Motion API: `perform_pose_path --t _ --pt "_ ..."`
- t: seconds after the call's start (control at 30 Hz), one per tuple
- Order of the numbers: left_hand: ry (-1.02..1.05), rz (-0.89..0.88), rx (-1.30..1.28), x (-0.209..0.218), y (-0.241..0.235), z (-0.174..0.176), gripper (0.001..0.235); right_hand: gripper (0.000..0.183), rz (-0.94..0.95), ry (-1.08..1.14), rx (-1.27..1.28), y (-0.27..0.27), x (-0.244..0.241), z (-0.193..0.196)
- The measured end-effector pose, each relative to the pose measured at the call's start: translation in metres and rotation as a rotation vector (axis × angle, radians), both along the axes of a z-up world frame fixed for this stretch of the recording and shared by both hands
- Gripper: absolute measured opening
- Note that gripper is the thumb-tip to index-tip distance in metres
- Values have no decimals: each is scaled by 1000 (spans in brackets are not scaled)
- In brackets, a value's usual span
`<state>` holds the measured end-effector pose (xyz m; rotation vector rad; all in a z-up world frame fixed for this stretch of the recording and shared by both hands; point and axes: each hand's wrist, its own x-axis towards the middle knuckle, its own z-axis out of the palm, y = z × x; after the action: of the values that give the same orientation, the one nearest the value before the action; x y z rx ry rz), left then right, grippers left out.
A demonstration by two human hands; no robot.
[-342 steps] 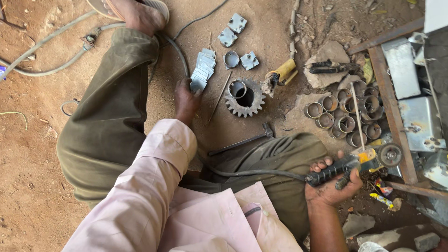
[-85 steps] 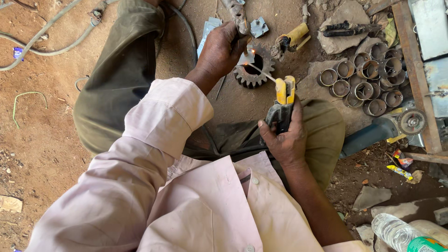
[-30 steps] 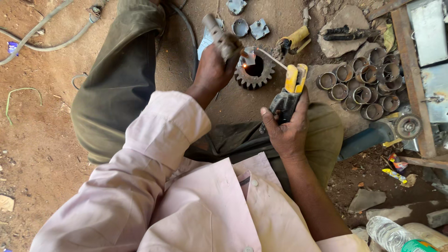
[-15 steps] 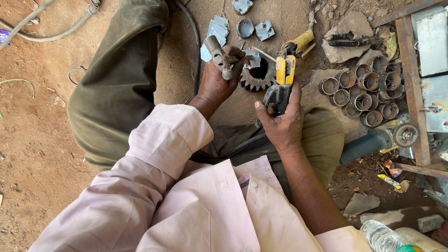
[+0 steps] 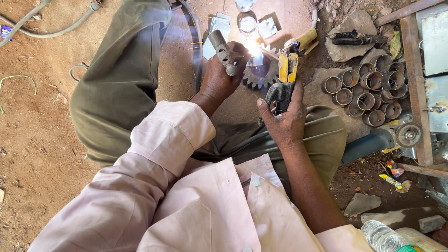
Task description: The person sits on the ground and uses a handheld welding tool to attach small metal plates to a large gear-like component. They repeatedly pick up plates, position them on the gear, and weld them in place, creating sparks. The person handles multiple metal plates and the gear throughout the process.
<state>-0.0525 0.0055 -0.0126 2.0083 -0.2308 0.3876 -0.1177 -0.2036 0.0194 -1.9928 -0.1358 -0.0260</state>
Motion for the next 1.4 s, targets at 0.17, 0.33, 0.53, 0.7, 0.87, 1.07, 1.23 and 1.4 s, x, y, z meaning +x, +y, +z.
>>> perform_pose_path --t 0.17,0.33,0.53,0.7,0.87,1.07,1.23,1.4 --pt "168 40 15 0 -1 0 14 92 -18 -132 -83 -4 -2 -5" --pt "18 -2 -73 2 -2 7 14 89 -55 -181 16 -8 -5 -4" --pt "74 -23 -75 7 2 8 12 93 -86 -74 41 -7 -12 5" --pt "46 -160 -36 47 14 5 9 90 -35 -147 -132 -18 -30 15" --pt "128 -247 54 81 12 9 12 91 79 -227 -321 -18 -39 22" --pt "-6 -302 107 94 4 11 17 91 236 -304 -478 -2 -25 27" --pt "0 -309 79 90 5 10 17 88 256 -294 -514 5 -21 29" --pt "15 -306 63 89 7 13 15 87 265 -291 -475 6 -18 25"
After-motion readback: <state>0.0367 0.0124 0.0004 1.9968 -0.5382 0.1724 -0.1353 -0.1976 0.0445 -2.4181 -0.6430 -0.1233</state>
